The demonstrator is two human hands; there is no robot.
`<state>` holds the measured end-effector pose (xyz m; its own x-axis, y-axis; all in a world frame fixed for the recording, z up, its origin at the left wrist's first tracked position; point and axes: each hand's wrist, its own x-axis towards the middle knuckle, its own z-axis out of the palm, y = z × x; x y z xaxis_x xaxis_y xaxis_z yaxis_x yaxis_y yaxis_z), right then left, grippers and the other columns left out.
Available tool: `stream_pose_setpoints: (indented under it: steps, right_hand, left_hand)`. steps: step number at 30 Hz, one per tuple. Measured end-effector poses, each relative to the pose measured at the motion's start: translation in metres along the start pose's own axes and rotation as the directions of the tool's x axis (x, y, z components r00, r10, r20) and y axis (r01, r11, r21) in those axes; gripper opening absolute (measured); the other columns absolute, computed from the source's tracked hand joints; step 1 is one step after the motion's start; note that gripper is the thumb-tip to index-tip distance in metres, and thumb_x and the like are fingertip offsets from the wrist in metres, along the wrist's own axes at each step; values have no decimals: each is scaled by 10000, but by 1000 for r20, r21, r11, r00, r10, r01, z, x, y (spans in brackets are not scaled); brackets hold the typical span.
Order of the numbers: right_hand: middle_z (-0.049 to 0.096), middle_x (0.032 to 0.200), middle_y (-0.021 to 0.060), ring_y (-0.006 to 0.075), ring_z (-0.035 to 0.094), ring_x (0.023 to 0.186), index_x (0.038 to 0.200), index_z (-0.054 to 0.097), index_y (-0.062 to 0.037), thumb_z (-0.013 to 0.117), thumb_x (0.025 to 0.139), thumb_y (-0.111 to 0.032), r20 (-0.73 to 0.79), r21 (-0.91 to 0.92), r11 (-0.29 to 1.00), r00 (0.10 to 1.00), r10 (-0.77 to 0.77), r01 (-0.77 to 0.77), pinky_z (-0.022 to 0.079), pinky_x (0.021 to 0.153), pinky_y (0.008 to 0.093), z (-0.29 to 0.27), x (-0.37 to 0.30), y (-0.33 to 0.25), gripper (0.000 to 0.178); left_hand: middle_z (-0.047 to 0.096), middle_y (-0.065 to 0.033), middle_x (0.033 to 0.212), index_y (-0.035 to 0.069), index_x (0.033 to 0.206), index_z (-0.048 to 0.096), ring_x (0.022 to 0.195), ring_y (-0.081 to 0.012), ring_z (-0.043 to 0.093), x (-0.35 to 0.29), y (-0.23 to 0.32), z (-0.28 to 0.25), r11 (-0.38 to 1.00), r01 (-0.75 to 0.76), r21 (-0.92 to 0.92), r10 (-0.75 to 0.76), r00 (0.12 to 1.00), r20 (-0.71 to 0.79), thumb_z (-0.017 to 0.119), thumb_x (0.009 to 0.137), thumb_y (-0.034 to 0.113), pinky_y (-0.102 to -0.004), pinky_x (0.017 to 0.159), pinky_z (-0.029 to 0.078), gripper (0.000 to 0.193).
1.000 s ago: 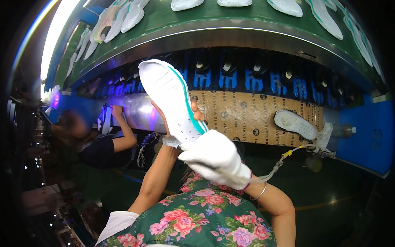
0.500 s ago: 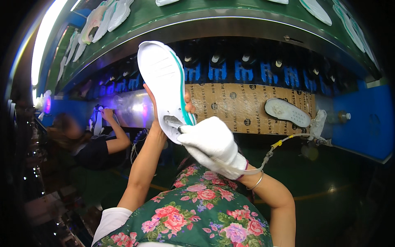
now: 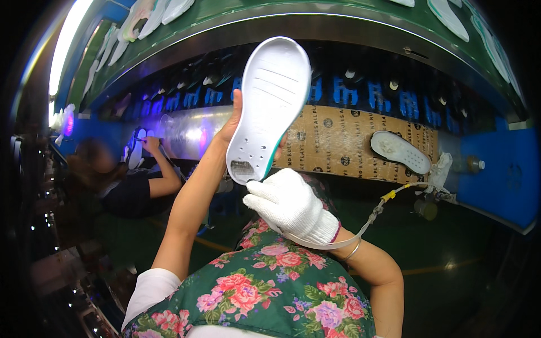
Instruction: The person retrieves shoe soles from an overhead conveyor and applies liquid adhesive across the surface of each sole using a handheld brush applicator.
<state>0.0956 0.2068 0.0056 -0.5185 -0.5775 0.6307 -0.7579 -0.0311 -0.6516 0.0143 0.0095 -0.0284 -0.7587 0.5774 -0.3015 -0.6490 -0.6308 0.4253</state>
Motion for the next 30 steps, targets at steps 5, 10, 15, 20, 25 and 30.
stream_pose_setpoints:
  steps: [5, 10, 15, 20, 25, 30]
  right_hand:
    - [721, 906, 53, 239, 679, 790, 943, 738, -113, 783, 710, -28, -21, 261, 947, 980, 198, -186, 523, 701, 342, -18, 12, -14, 251]
    - [695, 950, 67, 273, 660, 790, 964, 701, -93, 749, 670, 12, -22, -52, 998, 999, -44, 43, 514, 705, 364, -13, 10, -2, 316]
    - [716, 929, 59, 248, 685, 842, 933, 726, -109, 788, 715, -30, 57, 307, 926, 975, 213, -220, 528, 767, 364, -14, 11, -9, 240]
    - [717, 935, 54, 260, 678, 810, 942, 727, -120, 776, 698, -6, 13, -5, 995, 994, 104, -104, 527, 747, 360, -13, 8, 0, 274]
    - [714, 890, 61, 256, 668, 779, 929, 736, -119, 770, 712, -17, 19, 197, 937, 956, 292, -290, 511, 706, 351, -22, 10, 0, 242]
    - [707, 916, 61, 258, 659, 807, 938, 700, -117, 771, 681, 2, 70, 13, 997, 995, 70, -71, 501, 705, 370, -16, 17, -7, 292]
  left_hand:
    - [671, -169, 1175, 48, 1363, 550, 1018, -286, 693, -5, 5, -13, 989, 71, 130, -86, 990, 113, 503, 847, 713, -397, 762, 627, 843]
    - [666, -217, 1171, 22, 1269, 633, 1031, -263, 693, -1, 6, 23, 877, 149, 456, -32, 967, -254, 470, 866, 716, -314, 811, 604, 819]
    - [554, -274, 1341, 27, 1345, 584, 1275, -360, 536, 2, 23, 44, 236, 387, 891, -230, 914, -336, 350, 805, 872, -408, 1005, 478, 1030]
    - [472, -304, 1416, 12, 1372, 555, 1337, -409, 461, 12, 24, 44, 65, 404, 913, -315, 876, -365, 313, 731, 953, -488, 1058, 421, 1164]
    - [361, -308, 1496, 6, 1433, 473, 1406, -438, 348, 25, 24, 37, -52, 355, 934, -358, 866, -349, 304, 807, 893, -497, 1119, 350, 1099]
    - [393, -307, 1478, 31, 1431, 491, 1391, -434, 380, 40, 31, 5, -102, 298, 949, -343, 885, -315, 326, 766, 922, -534, 1078, 385, 1124]
